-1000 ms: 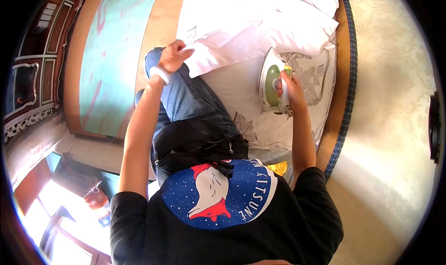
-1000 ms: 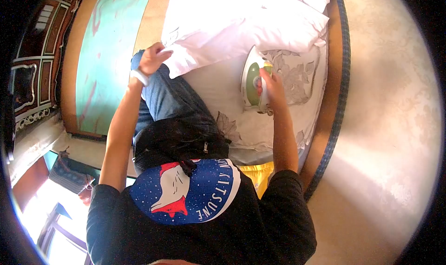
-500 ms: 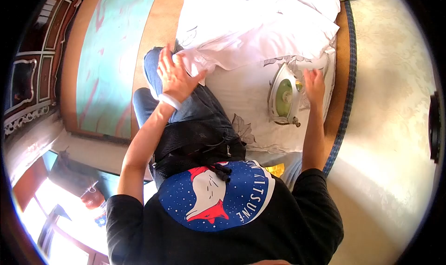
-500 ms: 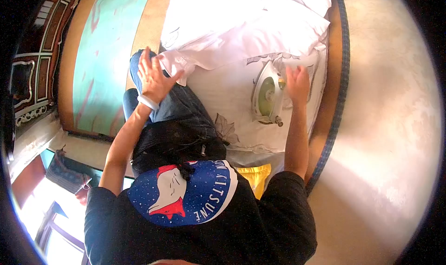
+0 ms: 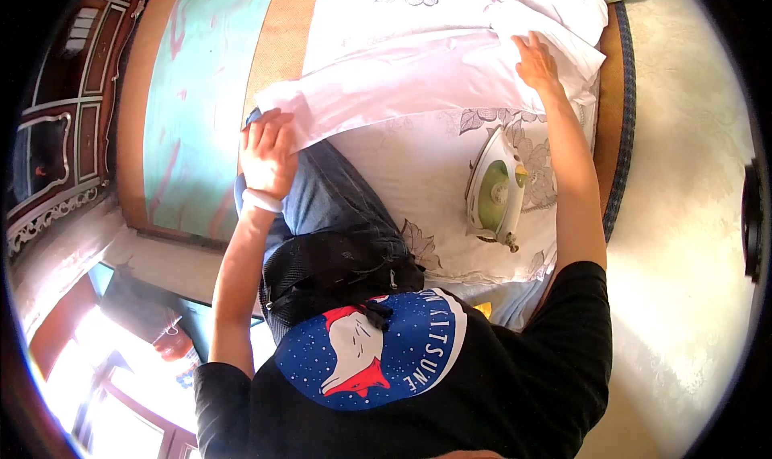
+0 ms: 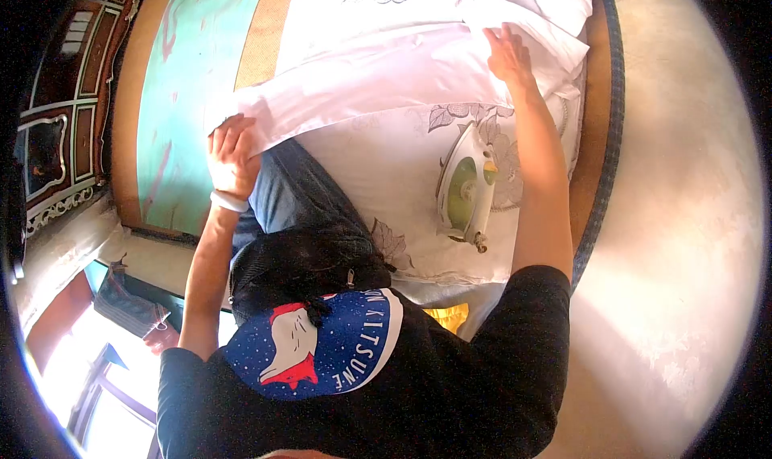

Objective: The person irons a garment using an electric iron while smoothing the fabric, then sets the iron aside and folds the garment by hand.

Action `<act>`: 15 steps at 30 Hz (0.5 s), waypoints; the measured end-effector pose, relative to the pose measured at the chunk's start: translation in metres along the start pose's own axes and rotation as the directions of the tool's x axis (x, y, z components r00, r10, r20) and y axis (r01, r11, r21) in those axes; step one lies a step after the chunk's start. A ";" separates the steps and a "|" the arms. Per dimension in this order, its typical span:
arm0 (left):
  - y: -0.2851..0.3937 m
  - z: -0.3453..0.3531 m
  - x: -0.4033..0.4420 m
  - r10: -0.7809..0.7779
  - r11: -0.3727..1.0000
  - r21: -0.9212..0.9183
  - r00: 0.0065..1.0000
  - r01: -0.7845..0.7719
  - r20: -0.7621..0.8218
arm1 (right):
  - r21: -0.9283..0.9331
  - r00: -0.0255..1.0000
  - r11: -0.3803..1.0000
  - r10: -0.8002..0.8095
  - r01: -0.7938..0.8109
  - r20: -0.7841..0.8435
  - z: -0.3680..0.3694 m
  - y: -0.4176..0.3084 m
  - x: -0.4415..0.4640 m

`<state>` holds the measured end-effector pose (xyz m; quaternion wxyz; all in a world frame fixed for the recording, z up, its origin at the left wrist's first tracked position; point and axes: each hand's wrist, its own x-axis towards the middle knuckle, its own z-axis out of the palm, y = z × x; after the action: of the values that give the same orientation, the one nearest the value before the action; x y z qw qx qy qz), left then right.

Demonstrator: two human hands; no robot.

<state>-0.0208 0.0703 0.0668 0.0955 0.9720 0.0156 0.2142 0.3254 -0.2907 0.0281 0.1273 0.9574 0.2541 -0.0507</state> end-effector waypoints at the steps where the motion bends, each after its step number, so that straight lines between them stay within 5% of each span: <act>1: -0.003 0.002 -0.003 -0.004 1.000 0.009 0.999 0.004 0.041 | -0.090 0.995 0.993 0.085 -0.079 0.057 0.007 0.006 -0.002; 4: -0.017 0.030 -0.025 0.077 0.993 0.061 0.960 -0.097 0.271 | -0.064 0.900 0.935 0.352 -0.348 0.256 0.022 0.043 -0.002; 6: -0.012 0.028 -0.017 -0.010 0.996 -0.073 0.920 0.043 0.392 | -0.124 0.828 0.907 0.419 -0.403 0.373 -0.033 0.032 -0.017; 8: -0.005 0.018 0.000 -0.030 0.977 -0.171 0.880 0.125 0.474 | -0.234 0.914 0.931 0.333 -0.281 0.230 0.022 0.069 -0.002; 9: -0.011 0.028 -0.001 -0.029 0.964 -0.216 0.869 0.155 0.495 | -0.127 0.973 0.977 0.145 -0.169 -0.179 0.040 0.074 -0.002; 10: -0.012 0.033 0.007 -0.070 0.970 -0.180 0.897 0.163 0.436 | 0.023 0.945 0.997 0.078 -0.075 -0.318 0.030 0.058 0.002; 13: -0.024 0.051 0.032 -0.179 0.978 -0.049 0.931 0.204 0.319 | 0.277 0.942 0.940 -0.107 0.200 -0.318 0.009 0.004 0.019; 15: -0.053 0.088 0.029 -0.247 0.969 0.091 0.918 0.230 0.310 | 0.337 0.957 0.922 -0.098 0.190 -0.273 0.027 -0.014 0.039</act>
<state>0.0432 0.1082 -0.0097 0.0966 0.9867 0.1240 0.0408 0.3512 -0.2674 -0.0070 -0.0873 0.9416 0.3247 0.0157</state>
